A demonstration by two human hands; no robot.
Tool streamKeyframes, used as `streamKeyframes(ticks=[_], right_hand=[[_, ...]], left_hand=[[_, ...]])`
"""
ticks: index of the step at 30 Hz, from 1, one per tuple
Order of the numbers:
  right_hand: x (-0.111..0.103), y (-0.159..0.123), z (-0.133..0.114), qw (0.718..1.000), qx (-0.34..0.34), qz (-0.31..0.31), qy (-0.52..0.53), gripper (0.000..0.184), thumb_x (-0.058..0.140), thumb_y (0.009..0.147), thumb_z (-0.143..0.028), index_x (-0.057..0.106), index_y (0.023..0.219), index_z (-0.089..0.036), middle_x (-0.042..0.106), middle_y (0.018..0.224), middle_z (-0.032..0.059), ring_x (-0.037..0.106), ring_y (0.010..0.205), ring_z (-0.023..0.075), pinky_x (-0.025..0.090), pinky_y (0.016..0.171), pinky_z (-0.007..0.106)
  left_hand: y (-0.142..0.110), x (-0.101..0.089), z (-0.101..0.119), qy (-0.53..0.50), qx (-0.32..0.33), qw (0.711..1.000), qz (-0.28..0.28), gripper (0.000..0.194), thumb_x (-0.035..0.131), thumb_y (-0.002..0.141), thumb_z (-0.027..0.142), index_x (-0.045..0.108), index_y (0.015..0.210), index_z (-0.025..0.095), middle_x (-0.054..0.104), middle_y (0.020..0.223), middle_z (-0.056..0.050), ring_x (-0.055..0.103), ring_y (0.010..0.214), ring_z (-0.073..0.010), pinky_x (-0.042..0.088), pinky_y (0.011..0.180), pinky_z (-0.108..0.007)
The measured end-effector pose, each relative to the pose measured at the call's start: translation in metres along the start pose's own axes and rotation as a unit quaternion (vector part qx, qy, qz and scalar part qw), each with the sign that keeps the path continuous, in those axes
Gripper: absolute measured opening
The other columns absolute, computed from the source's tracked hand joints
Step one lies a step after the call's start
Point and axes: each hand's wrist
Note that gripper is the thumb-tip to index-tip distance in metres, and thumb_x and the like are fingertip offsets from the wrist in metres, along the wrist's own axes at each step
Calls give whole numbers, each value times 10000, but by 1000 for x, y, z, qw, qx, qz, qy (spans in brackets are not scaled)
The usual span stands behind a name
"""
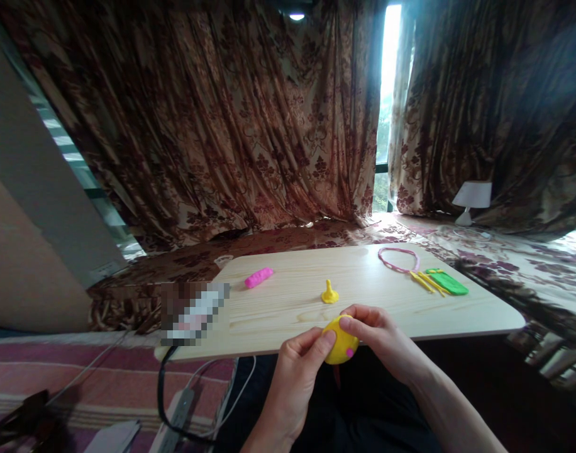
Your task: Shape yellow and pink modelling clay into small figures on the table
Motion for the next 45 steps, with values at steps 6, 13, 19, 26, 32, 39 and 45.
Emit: streamKeyframes(ticks=[6, 13, 19, 26, 32, 39, 45], right_hand=[[-2, 1, 2, 1000, 1, -3, 13, 227, 624, 814, -351, 656, 823, -127, 618, 685, 4, 525, 606, 92, 405, 589, 205], [0, 2, 1, 999, 2, 8, 36, 234, 661, 781, -338, 628, 711, -117, 583, 630, -7, 489, 560, 81, 371, 540, 196], [-1, 0, 1, 1000, 8, 0, 21, 250, 631, 802, -361, 649, 767, -114, 592, 658, 6, 496, 579, 87, 380, 557, 205], [-2, 0, 3, 1000, 10, 14, 3, 245, 659, 778, -345, 630, 712, -111, 582, 611, 0, 471, 545, 79, 372, 543, 212], [-1, -1, 0, 1000, 20, 6, -12, 255, 675, 756, -374, 645, 764, -120, 572, 637, -4, 471, 553, 85, 377, 530, 211], [-3, 0, 3, 1000, 0, 18, 15, 259, 659, 773, -386, 631, 770, -128, 570, 654, -8, 465, 565, 82, 369, 545, 207], [-2, -1, 4, 1000, -4, 14, 6, 263, 615, 813, -386, 619, 768, -127, 566, 657, -6, 468, 570, 83, 367, 548, 208]], left_hand=[[0, -1, -1, -4, -14, 1000, 25, 180, 689, 745, 232, 723, 912, 172, 711, 833, -37, 597, 830, -161, 439, 798, -266], [0, 1, 4, 76, 9, 997, 27, 173, 688, 741, 261, 738, 873, 160, 698, 812, -30, 579, 815, -168, 437, 786, -264], [-1, 2, 5, 89, 18, 995, 41, 153, 697, 726, 273, 738, 827, 167, 687, 801, -28, 569, 795, -171, 430, 755, -259], [-2, 4, 7, 124, 12, 992, 14, 152, 655, 767, 294, 708, 759, 152, 648, 770, -29, 535, 802, -166, 405, 775, -265], [-2, 6, 9, 134, 15, 991, 27, 149, 683, 727, 300, 714, 715, 155, 643, 735, -31, 543, 760, -172, 406, 729, -254], [-2, 6, 5, 151, 3, 989, -11, 181, 622, 785, 323, 702, 798, 161, 672, 809, -47, 562, 842, -203, 402, 802, -281], [-2, 1, 7, 212, 29, 977, -20, 189, 595, 807, 314, 705, 803, 161, 647, 780, -37, 534, 777, -175, 398, 745, -252]])
Point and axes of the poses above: each hand's wrist, its own y-axis towards the middle knuckle, its own x-axis out of the palm, z = x × y
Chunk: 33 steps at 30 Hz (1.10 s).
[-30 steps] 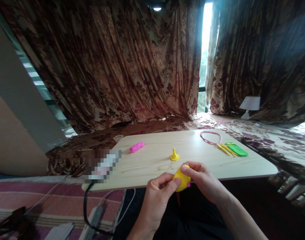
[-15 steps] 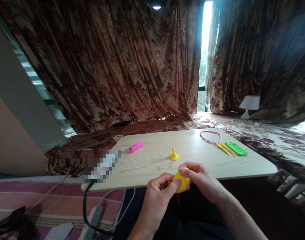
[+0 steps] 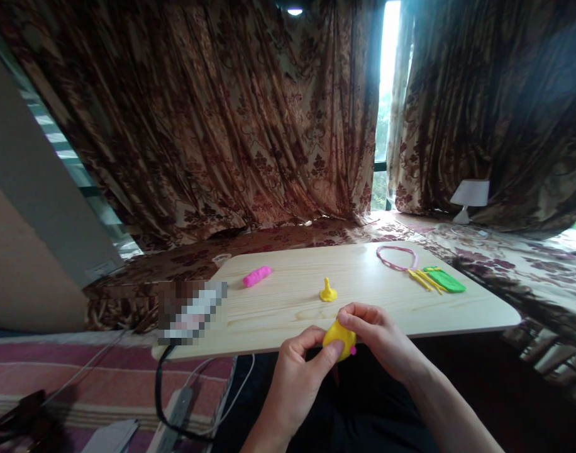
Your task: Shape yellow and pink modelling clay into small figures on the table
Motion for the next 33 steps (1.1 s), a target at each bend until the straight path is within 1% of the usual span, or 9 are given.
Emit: streamKeyframes(ticks=[3, 6, 11, 13, 16, 21, 26, 30, 33], right_hand=[[1, -2, -5, 999, 13, -13, -27, 265, 630, 799, -386, 635, 801, -121, 584, 671, 5, 480, 576, 89, 373, 551, 217], [1, -2, -9, 998, 22, -25, -47, 255, 670, 763, -365, 628, 740, -114, 581, 624, 5, 468, 549, 86, 367, 542, 224], [1, 0, -4, 999, 16, -7, -43, 280, 653, 774, -383, 609, 711, -114, 579, 624, 6, 441, 529, 74, 349, 520, 220], [0, 0, -3, 999, 21, -10, -49, 284, 652, 774, -392, 625, 746, -110, 581, 637, 7, 450, 540, 76, 358, 525, 218], [-2, -1, -5, 997, 30, -33, -70, 278, 685, 747, -375, 655, 815, -107, 583, 651, 4, 467, 557, 79, 377, 531, 212], [-4, -1, -3, 995, 27, -39, -82, 264, 674, 755, -366, 640, 735, -105, 570, 596, -1, 465, 530, 80, 384, 518, 217], [-1, 0, 4, 998, 20, -32, -58, 274, 649, 774, -380, 615, 731, -111, 600, 639, 20, 470, 539, 85, 380, 514, 221], [-2, -1, 1, 996, 34, -58, -67, 253, 658, 772, -356, 642, 816, -107, 624, 697, 33, 485, 575, 88, 394, 547, 223], [-3, -2, -1, 994, 35, -64, -79, 232, 689, 743, -326, 643, 786, -103, 631, 688, 35, 493, 581, 91, 398, 560, 227]], left_hand=[[-1, 1, 3, 6, 13, 1000, 3, 174, 606, 797, 301, 709, 784, 161, 647, 775, -36, 544, 777, -179, 403, 745, -252], [-1, 3, 4, 22, 27, 999, 4, 163, 612, 793, 294, 713, 772, 167, 647, 762, -33, 561, 777, -185, 409, 756, -257], [0, 3, 4, 77, 43, 996, 1, 193, 592, 813, 316, 714, 758, 177, 630, 787, -35, 574, 819, -189, 416, 786, -257], [1, 2, 4, 89, 49, 995, 0, 194, 590, 815, 321, 715, 760, 183, 627, 792, -33, 575, 826, -186, 417, 792, -257], [1, 3, 4, 95, 57, 994, -2, 186, 593, 813, 317, 716, 756, 188, 622, 788, -28, 573, 819, -178, 419, 782, -253], [-1, 4, 6, 129, 61, 990, 2, 190, 581, 820, 303, 700, 732, 185, 597, 756, -20, 562, 790, -166, 420, 758, -247], [-2, 2, 7, 170, 70, 983, 5, 214, 569, 828, 326, 684, 711, 189, 590, 763, -18, 552, 814, -168, 409, 777, -245], [-1, 2, 5, 167, 64, 984, 1, 210, 572, 824, 338, 702, 729, 203, 582, 754, -14, 558, 807, -166, 410, 771, -240], [-1, 3, 4, 165, 60, 984, 3, 213, 577, 816, 328, 690, 699, 191, 585, 754, -19, 557, 777, -165, 414, 746, -242]])
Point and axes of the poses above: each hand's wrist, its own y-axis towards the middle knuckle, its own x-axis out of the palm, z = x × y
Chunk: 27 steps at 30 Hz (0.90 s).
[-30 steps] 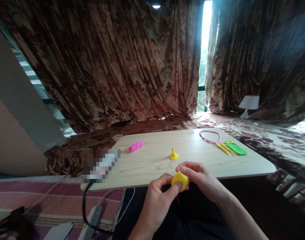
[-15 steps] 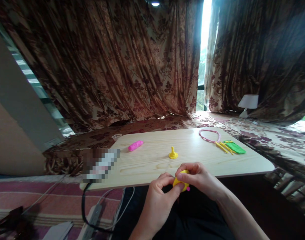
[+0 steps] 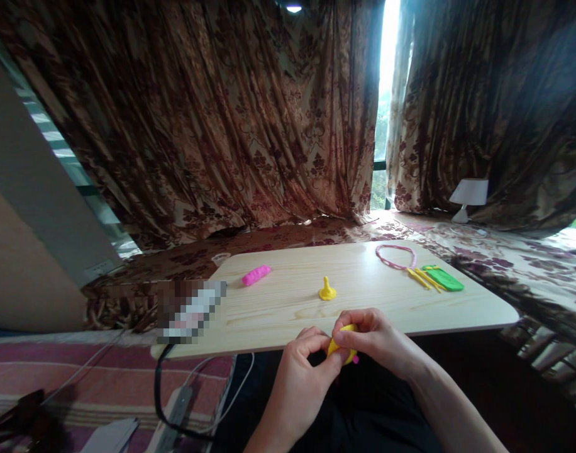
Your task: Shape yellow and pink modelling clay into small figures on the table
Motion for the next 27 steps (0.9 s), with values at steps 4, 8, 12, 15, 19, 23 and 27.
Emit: streamKeyframes(ticks=[4, 8, 12, 15, 19, 23, 27], right_hand=[[1, 1, 2, 1000, -7, 16, 6, 241, 672, 757, -343, 631, 756, -106, 633, 672, 38, 495, 562, 96, 404, 547, 236], [-2, 1, 1, 1000, 1, 19, 21, 248, 647, 786, -356, 651, 828, -112, 621, 697, 23, 498, 576, 88, 397, 548, 219], [-7, -3, -4, 999, -9, 14, 28, 229, 631, 807, -335, 668, 815, -110, 624, 733, 25, 527, 647, 98, 416, 612, 219], [-7, -3, -6, 999, -14, 14, 30, 234, 638, 802, -327, 672, 770, -99, 619, 705, 25, 523, 630, 95, 414, 601, 216], [-3, -1, -5, 999, -17, 39, 34, 249, 648, 792, -325, 672, 714, -90, 600, 648, 14, 504, 595, 85, 399, 575, 207], [-4, 0, -2, 997, -13, 43, 65, 267, 608, 824, -366, 686, 829, -110, 629, 708, 25, 538, 641, 105, 426, 624, 231], [-8, -1, 0, 997, -23, 38, 66, 265, 611, 822, -370, 678, 828, -113, 650, 756, 37, 556, 679, 118, 432, 665, 247]], left_hand=[[1, 0, 0, -5, 4, 1000, 2, 192, 599, 801, 309, 699, 686, 191, 603, 752, -27, 559, 808, -178, 408, 769, -246], [1, -1, -1, -47, -6, 999, -7, 194, 585, 813, 322, 726, 763, 198, 613, 770, -30, 558, 796, -177, 414, 748, -246], [0, 0, -3, -93, -21, 995, 3, 203, 574, 825, 326, 718, 899, 203, 626, 807, -25, 552, 820, -174, 410, 774, -246], [0, 1, -4, -115, -31, 993, 3, 213, 563, 834, 334, 699, 931, 202, 638, 829, -18, 549, 829, -167, 406, 780, -237], [0, 0, -6, -100, -32, 994, 6, 246, 567, 830, 347, 657, 694, 162, 569, 698, 7, 500, 710, -128, 385, 682, -209], [-1, 0, -10, -156, -49, 987, 9, 215, 563, 837, 330, 677, 771, 161, 570, 728, 6, 489, 751, -131, 386, 712, -218], [-2, 0, -12, -243, -76, 967, 3, 219, 574, 836, 302, 698, 954, 167, 639, 802, -20, 526, 827, -160, 401, 765, -248]])
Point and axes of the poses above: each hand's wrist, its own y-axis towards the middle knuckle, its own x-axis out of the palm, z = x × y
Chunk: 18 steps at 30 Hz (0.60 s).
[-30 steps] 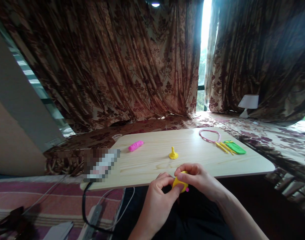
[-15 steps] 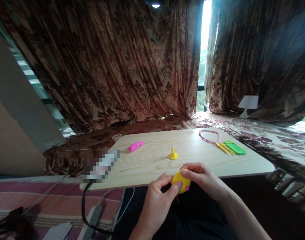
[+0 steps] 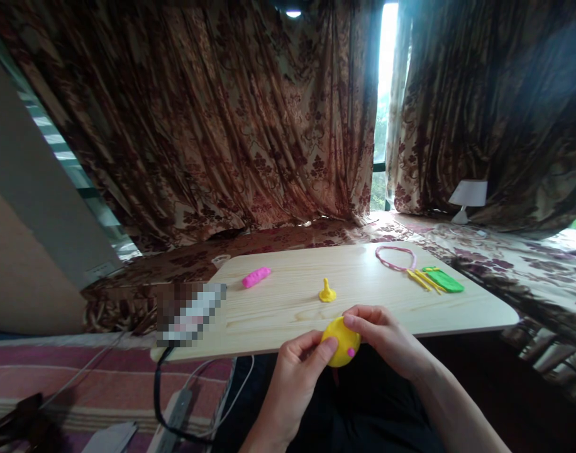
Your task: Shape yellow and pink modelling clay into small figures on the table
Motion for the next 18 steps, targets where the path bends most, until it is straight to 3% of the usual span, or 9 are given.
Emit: streamKeyframes(ticks=[7, 13, 18], right_hand=[[5, -1, -2, 999, 14, 7, -34, 281, 663, 769, -383, 683, 756, -102, 647, 691, 33, 534, 610, 115, 405, 595, 229], [2, -2, -2, 999, 8, -31, -9, 337, 561, 847, -411, 664, 749, -106, 626, 691, 24, 533, 656, 121, 407, 649, 245], [1, -1, -1, 999, 13, -28, -30, 314, 597, 824, -393, 675, 757, -96, 629, 712, 29, 505, 635, 107, 388, 629, 234]], left_hand=[[3, 0, -5, -66, -31, 997, -8, 206, 625, 802, 253, 715, 958, 152, 696, 807, -43, 560, 791, -156, 415, 738, -244], [2, 0, -4, -188, -54, 980, -21, 177, 597, 827, 248, 725, 914, 160, 703, 859, -48, 581, 813, -151, 410, 803, -264], [3, 2, 5, -183, -76, 979, -39, 261, 532, 869, 310, 712, 936, 132, 697, 884, -71, 584, 795, -156, 423, 721, -257]])
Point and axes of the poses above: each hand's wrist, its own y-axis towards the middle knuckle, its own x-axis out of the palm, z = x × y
